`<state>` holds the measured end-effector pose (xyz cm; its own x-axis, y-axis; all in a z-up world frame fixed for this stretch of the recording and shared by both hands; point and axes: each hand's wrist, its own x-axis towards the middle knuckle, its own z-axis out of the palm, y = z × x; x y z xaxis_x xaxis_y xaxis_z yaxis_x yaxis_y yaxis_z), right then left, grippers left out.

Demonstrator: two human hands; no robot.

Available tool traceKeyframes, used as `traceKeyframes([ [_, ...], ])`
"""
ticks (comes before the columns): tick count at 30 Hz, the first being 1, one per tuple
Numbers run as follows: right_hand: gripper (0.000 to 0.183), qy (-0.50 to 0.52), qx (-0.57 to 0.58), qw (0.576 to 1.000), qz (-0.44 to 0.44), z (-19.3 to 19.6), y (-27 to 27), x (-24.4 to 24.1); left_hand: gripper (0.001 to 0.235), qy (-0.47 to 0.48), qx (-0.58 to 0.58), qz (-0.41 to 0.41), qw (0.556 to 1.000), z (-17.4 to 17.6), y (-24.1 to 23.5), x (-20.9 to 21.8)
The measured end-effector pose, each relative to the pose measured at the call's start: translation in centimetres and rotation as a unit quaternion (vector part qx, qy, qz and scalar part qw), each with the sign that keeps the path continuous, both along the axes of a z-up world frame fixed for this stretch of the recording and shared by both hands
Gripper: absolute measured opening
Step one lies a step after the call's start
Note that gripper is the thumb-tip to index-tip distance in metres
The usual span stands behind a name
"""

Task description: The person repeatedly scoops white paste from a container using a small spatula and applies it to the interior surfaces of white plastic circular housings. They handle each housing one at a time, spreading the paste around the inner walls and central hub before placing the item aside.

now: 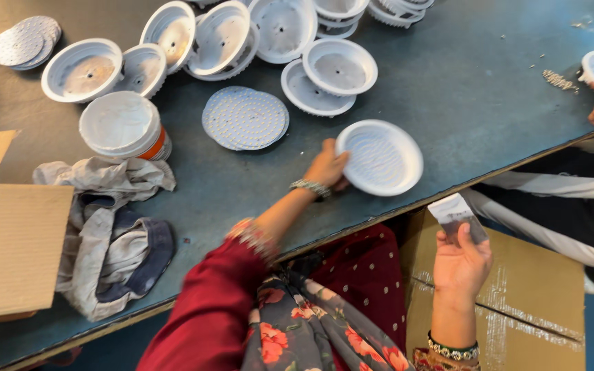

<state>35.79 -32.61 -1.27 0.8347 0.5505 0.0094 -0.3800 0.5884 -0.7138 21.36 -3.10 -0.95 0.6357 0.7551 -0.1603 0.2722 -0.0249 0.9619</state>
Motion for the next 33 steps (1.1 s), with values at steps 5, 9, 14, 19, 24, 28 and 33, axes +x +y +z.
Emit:
traceKeyframes([
  [5, 0.016, 0.000, -0.021, 0.999, -0.035, -0.8, -2.7, 0.6, 0.047, -0.010, 0.177, -0.072, 0.982, 0.7, 0.8, 11.5],
  [9, 0.015, 0.021, -0.061, 0.995, -0.082, -2.6, -4.8, 1.5, 0.046, 0.069, 0.521, -0.003, 0.851, 1.1, 6.4, 12.0],
  [14, 0.015, 0.069, -0.028, 0.995, -0.070, -4.1, -4.5, 1.9, 0.019, 0.225, 0.624, -0.009, 0.749, 0.6, 15.0, 8.0],
  [19, 0.018, 0.060, -0.024, 0.997, -0.038, -3.3, -3.3, 0.6, 0.016, 0.160, 0.687, -0.078, 0.704, 2.2, 15.4, 4.9],
  [24, 0.017, 0.036, -0.015, 0.999, -0.009, -1.9, -3.5, 0.6, 0.028, 0.013, 0.533, -0.040, 0.845, 4.3, 8.4, -1.1],
  [28, 0.017, 0.059, -0.012, 0.998, 0.025, -2.1, -2.0, 0.9, 0.037, 0.022, 0.456, -0.126, 0.880, 3.4, -0.8, -10.9],
  [33, 0.018, 0.033, 0.000, 0.991, 0.128, -1.7, 2.7, 0.9, 0.034, 0.154, 0.600, -0.186, 0.763, 4.7, -6.3, -19.7],
])
